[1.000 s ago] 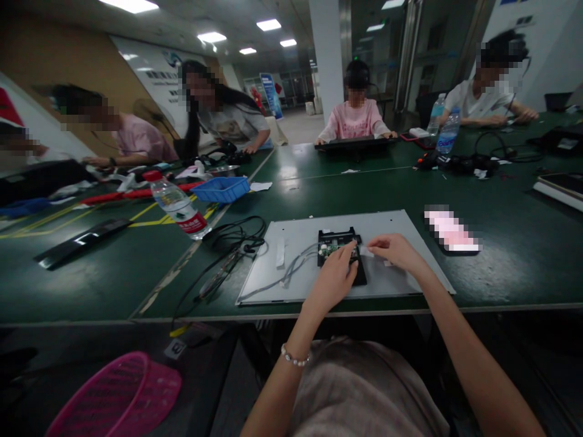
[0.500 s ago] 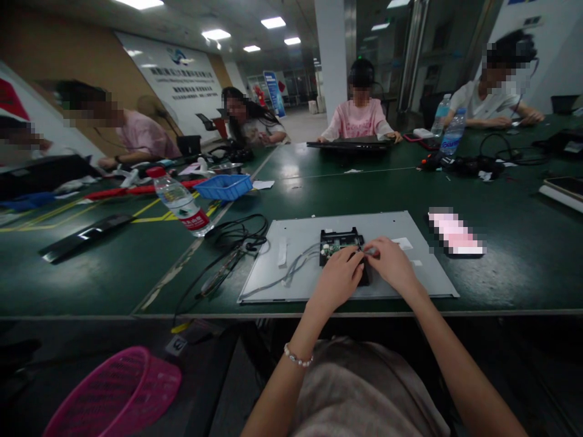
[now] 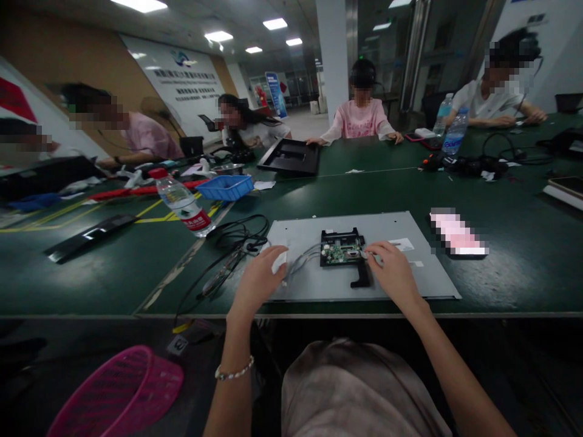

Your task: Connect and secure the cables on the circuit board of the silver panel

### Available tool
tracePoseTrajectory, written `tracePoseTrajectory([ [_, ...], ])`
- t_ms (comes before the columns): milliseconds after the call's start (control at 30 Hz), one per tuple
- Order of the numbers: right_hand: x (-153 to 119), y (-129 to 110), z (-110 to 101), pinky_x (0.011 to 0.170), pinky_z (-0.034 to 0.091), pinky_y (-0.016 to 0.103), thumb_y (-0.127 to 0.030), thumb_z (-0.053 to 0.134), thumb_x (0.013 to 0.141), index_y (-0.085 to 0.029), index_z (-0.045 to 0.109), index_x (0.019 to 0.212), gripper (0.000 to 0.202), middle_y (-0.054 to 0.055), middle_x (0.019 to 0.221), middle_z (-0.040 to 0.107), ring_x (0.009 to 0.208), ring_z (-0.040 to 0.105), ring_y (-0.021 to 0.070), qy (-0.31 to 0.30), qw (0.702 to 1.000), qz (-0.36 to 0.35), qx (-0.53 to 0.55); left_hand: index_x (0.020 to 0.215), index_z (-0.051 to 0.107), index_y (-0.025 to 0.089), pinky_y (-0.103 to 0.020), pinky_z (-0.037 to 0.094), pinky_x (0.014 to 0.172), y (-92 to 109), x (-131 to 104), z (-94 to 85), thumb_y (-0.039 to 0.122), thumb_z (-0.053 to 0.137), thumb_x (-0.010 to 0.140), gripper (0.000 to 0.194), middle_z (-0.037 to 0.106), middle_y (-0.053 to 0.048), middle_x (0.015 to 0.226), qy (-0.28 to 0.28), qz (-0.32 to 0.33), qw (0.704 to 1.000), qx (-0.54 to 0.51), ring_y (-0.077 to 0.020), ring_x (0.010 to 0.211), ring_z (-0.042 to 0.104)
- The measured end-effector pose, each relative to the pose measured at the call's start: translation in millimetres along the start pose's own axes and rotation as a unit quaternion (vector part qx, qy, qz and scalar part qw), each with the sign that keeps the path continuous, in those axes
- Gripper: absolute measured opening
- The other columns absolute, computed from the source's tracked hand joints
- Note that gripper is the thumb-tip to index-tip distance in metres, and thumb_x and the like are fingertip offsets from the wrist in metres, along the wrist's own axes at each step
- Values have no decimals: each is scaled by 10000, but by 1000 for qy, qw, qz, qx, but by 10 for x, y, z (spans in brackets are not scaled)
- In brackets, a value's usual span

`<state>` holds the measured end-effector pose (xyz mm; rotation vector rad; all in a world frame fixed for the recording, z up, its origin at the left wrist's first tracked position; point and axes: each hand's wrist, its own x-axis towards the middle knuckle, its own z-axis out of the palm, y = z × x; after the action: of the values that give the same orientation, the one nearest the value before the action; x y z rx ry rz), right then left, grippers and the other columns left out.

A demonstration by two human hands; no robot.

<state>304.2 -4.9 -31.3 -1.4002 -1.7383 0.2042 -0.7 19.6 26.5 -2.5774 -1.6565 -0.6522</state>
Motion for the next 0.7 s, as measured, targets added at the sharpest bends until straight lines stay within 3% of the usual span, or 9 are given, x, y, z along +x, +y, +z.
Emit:
tracePoseTrajectory([
  [133, 82, -327, 124, 899, 468, 384, -216, 501, 894, -209, 671, 949, 178, 66, 1021, 659, 974, 597, 216, -18, 998, -56, 23, 1055, 621, 192, -287, 465, 887, -248, -55, 31, 186, 529, 861, 215, 662, -59, 1087, -40, -11, 998, 38, -200, 996, 630],
  [267, 227, -740, 350, 962, 447, 376, -179, 489, 902, -200, 659, 1025, 211, 73, 1075, 648, 1036, 582, 205, -79, 988, -121, 46, 923, 657, 193, -279, 463, 802, -248, -42, 156, 191, 464, 907, 194, 684, -56, 959, -29, -17, 997, 71, -197, 913, 638],
  [400, 367, -1041, 613, 962, 455, 346, -147, 485, 887, -190, 584, 1204, 335, 81, 1176, 612, 1096, 569, 199, -162, 973, -158, 34, 909, 648, 186, -308, 449, 795, -192, -57, 218, 178, 440, 920, 209, 685, -59, 918, 13, -2, 996, 89, -208, 875, 625],
  [567, 437, -1178, 893, 923, 474, 315, -79, 493, 834, -197, 467, 1331, 512, 90, 1256, 565, 1095, 578, 190, -215, 964, -157, 27, 976, 619, 174, -358, 438, 856, -28, -156, 192, 141, 436, 913, 196, 664, -74, 957, 71, 10, 992, 108, -229, 929, 596],
  [700, 428, -1153, 991, 945, 452, 322, -72, 484, 840, -159, 490, 1290, 458, 112, 1190, 614, 1091, 580, 193, -213, 964, -142, 72, 1046, 605, 162, -389, 442, 886, 147, -214, 186, 121, 461, 887, 217, 626, -111, 1064, 96, 29, 988, 120, -255, 995, 570],
])
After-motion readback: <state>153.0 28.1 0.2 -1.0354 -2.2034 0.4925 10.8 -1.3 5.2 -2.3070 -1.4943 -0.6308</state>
